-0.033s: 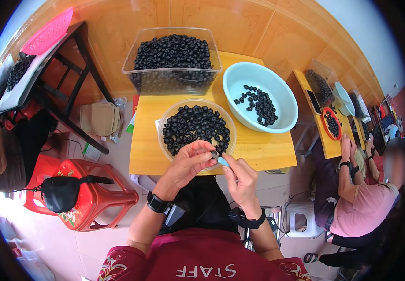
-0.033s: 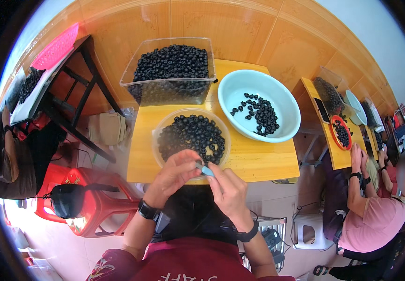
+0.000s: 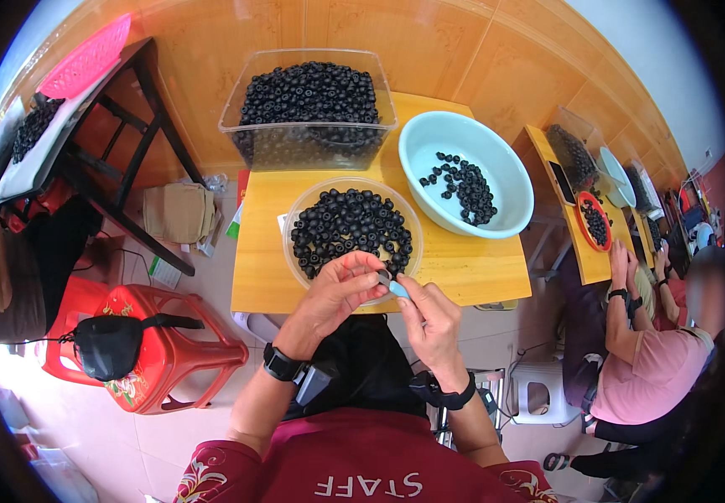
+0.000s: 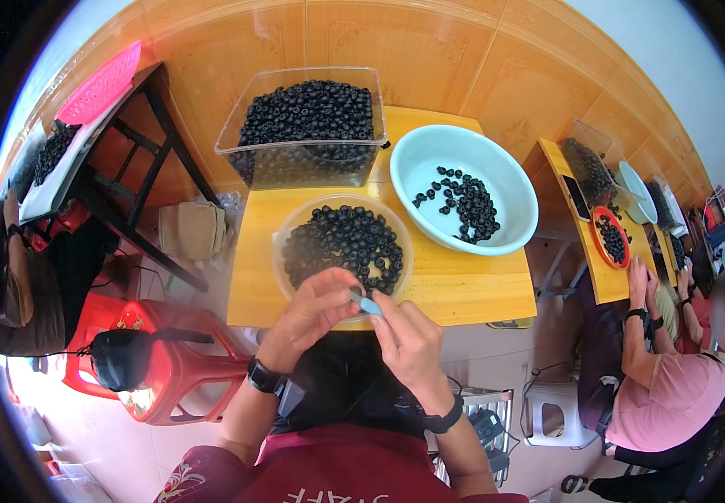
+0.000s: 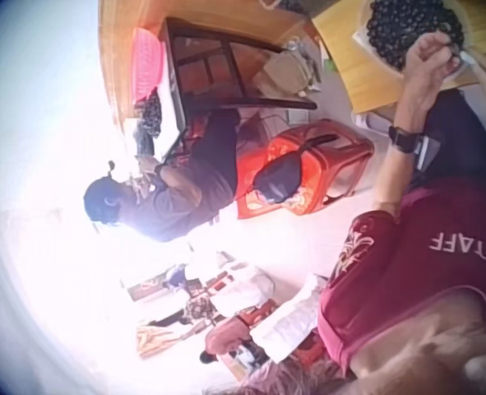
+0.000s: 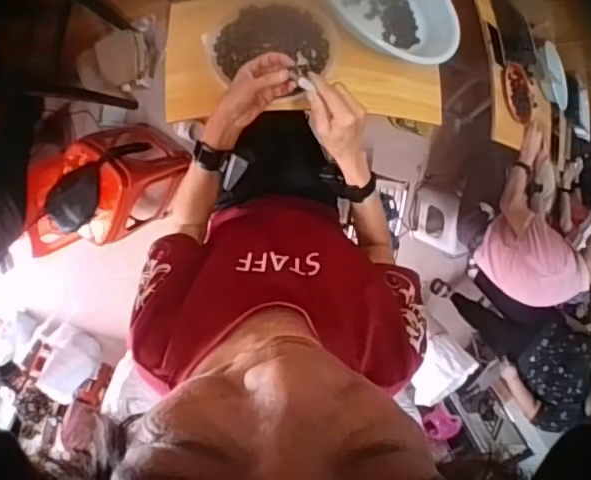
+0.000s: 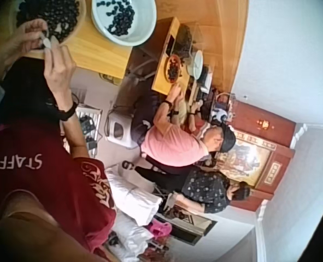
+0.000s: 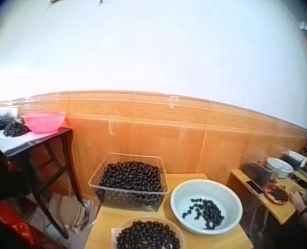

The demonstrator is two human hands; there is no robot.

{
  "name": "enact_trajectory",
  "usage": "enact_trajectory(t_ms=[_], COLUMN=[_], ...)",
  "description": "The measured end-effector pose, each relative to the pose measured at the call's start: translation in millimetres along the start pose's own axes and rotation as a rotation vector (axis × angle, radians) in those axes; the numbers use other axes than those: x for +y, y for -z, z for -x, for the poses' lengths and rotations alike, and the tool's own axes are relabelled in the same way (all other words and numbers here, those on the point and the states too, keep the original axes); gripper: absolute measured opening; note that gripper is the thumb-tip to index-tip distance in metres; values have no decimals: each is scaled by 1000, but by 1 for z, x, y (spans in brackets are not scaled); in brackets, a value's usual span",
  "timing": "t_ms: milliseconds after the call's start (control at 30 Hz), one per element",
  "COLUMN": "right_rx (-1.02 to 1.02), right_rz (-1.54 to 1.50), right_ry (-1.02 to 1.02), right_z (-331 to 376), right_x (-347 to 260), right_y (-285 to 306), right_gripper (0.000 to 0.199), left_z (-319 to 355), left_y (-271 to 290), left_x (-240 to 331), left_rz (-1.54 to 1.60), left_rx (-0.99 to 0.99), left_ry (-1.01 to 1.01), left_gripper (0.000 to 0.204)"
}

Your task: Inspecting and cleaning small black plastic/rubber rings using a hand-held tool in a manufacturing environment.

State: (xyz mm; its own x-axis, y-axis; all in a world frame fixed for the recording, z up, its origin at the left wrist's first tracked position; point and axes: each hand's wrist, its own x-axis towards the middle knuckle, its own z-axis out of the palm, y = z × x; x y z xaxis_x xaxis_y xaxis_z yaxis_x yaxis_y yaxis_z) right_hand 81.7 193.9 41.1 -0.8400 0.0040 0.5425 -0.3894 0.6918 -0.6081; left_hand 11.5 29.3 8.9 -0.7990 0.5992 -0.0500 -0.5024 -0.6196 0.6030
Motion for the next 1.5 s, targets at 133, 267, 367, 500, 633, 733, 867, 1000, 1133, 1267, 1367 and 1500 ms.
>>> enact_trajectory(t_ms=[133, 267, 367, 500, 633, 733, 867, 1000, 1133, 1267, 1367, 1500], right_rx=[-1, 3, 19, -15, -31, -36, 7, 43, -6, -23, -97, -94], right_rz=[58, 78, 50, 92, 84, 77, 176, 133, 128, 150, 193, 196], right_ry=[47, 65, 93, 71, 97, 160, -63, -93, -104, -62, -111, -76], right_z=[0, 0, -1, -3, -5, -7, -18, -8, 0, 2, 6, 9], right_x=[1, 2, 2, 1, 5, 16, 42, 51, 49, 48, 47, 49], right_y=[0, 2, 4, 6, 6, 5, 3, 5, -2, -12, -16, -22], right_gripper=[28, 29, 31, 30, 30, 27, 22, 20, 19, 18, 19, 17], left_z=[1, 0, 2, 2, 1, 3, 12, 12, 11, 9, 7, 1], left_y=[0, -1, -2, -2, -2, -5, -13, -16, -14, -10, -11, -17], left_x=[0, 0, 1, 2, 6, 10, 16, 21, 17, 15, 16, 13], left_rz=[6, 9, 17, 19, 22, 37, 37, 35, 74, 88, 44, -117], left_rx=[-11, -1, -13, 10, -2, -30, -257, -137, -42, -63, -48, 38], left_ry=[-20, -27, -26, -15, 5, 12, 70, 5, 7, 35, 4, -109], left_gripper=[18, 18, 17, 16, 14, 13, 13, 14, 16, 23, 25, 20])
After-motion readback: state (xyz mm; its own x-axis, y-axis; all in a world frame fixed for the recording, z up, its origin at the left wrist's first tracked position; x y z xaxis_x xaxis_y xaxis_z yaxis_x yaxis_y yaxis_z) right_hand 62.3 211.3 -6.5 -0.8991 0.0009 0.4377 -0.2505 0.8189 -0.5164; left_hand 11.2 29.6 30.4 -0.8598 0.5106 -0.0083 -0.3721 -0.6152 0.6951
